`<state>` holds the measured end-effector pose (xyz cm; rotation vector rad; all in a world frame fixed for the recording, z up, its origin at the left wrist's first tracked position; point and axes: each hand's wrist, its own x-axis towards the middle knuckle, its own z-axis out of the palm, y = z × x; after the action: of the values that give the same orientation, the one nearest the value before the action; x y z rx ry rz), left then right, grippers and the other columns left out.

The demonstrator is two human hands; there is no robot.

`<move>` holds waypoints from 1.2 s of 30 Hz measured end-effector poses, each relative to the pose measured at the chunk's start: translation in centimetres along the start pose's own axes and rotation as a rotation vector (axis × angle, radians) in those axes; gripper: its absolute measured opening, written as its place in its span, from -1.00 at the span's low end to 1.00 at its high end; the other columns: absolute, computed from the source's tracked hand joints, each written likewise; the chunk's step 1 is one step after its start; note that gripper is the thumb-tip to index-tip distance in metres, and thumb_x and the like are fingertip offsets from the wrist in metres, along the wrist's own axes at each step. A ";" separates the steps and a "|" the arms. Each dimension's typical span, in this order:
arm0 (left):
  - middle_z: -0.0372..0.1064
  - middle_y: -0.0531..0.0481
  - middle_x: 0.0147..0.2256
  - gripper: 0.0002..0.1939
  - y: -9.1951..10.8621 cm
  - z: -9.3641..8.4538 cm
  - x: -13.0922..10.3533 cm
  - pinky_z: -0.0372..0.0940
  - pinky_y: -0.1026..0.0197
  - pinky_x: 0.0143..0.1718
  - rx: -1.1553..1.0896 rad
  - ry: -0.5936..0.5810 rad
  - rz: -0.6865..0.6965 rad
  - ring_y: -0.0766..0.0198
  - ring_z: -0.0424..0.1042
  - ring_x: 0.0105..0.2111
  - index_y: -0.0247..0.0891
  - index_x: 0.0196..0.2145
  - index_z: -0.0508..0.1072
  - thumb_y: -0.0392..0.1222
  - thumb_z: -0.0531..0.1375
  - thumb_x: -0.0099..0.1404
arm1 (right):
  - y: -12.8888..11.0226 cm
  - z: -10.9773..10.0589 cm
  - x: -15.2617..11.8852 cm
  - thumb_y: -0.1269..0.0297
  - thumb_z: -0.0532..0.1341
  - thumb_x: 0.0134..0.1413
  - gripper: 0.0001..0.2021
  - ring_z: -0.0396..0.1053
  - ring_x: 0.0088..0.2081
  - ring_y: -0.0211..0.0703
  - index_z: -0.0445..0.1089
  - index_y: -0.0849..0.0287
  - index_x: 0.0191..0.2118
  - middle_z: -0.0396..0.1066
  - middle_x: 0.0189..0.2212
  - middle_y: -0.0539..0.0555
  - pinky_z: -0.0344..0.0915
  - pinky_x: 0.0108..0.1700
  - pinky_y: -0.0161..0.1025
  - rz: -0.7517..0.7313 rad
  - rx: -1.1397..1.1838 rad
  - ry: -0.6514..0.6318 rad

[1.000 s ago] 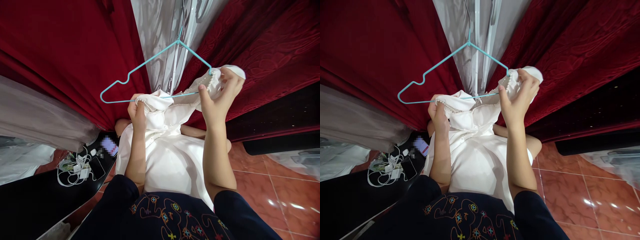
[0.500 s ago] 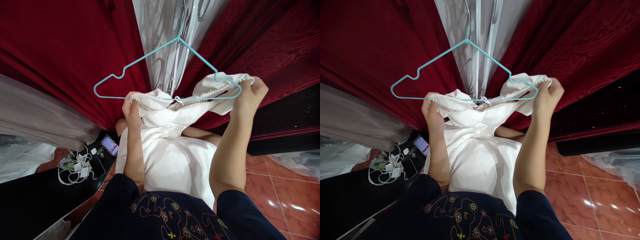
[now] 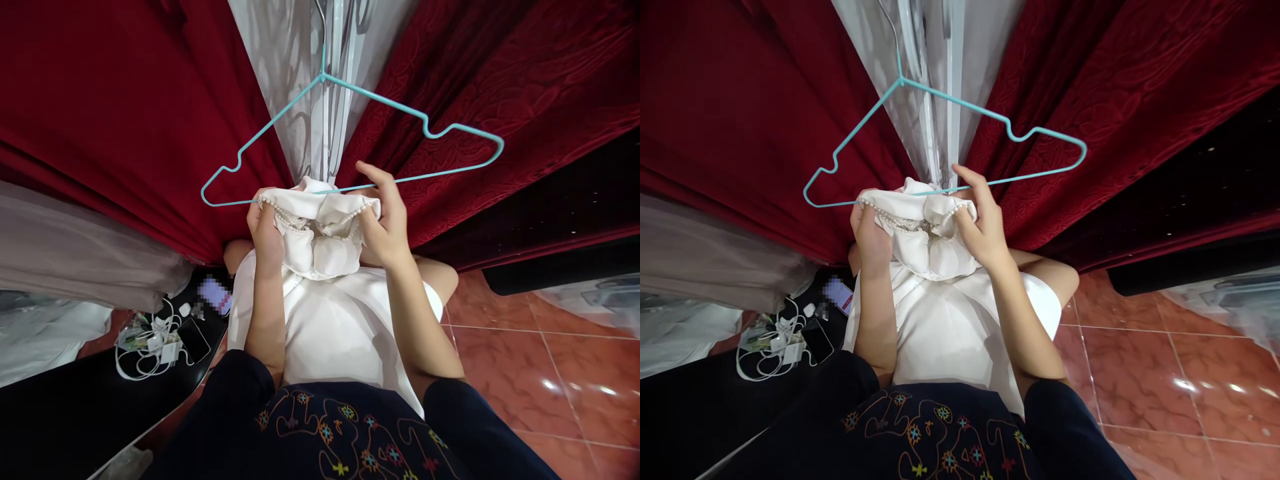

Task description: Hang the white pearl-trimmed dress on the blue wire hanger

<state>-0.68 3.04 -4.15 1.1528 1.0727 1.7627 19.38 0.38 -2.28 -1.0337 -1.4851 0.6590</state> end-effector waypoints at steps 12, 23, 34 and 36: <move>0.44 0.09 -0.38 -0.87 -1.6 -7.3 1.9 0.30 0.26 -0.26 0.218 -0.057 -0.109 0.28 0.43 -0.35 -0.21 -0.27 0.50 -0.18 0.33 0.21 | 0.9 0.0 0.9 0.13 0.22 0.35 -0.79 0.23 -0.38 -0.27 0.39 0.10 -0.29 0.32 -0.41 -0.03 0.17 -0.29 -0.26 -0.003 -0.072 0.165; 0.11 0.24 -0.51 -0.65 5.3 -9.3 7.4 -0.07 0.25 -0.45 0.395 0.457 0.369 0.50 0.04 -0.55 -0.26 -0.37 0.38 -0.70 0.25 0.12 | 1.4 0.3 1.0 0.18 0.23 0.32 -0.82 0.21 -0.38 -0.30 0.39 0.13 -0.31 0.31 -0.42 -0.03 0.15 -0.31 -0.28 0.011 -0.061 0.170; 0.31 0.09 -0.36 -0.76 7.9 -2.1 2.9 0.20 0.25 -0.33 0.209 -0.123 0.411 0.35 0.31 -0.36 -0.18 -0.21 0.56 -0.43 0.39 0.19 | 1.8 0.6 1.1 0.21 0.21 0.31 -0.85 0.23 -0.38 -0.31 0.36 0.13 -0.29 0.31 -0.40 -0.04 0.18 -0.31 -0.29 -0.041 -0.039 0.173; 0.40 0.04 -0.38 -0.98 7.2 -2.7 1.3 0.25 0.25 -0.32 0.185 -0.261 0.216 0.33 0.38 -0.37 -0.21 -0.28 0.57 -0.27 0.31 0.35 | 1.8 0.6 1.3 0.19 0.21 0.32 -0.84 0.24 -0.37 -0.31 0.37 0.13 -0.29 0.32 -0.39 -0.04 0.19 -0.30 -0.29 -0.046 -0.036 0.167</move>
<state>-4.67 1.00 2.23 1.6164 0.9979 1.6385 19.30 2.39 -3.36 -1.0532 -1.3748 0.5025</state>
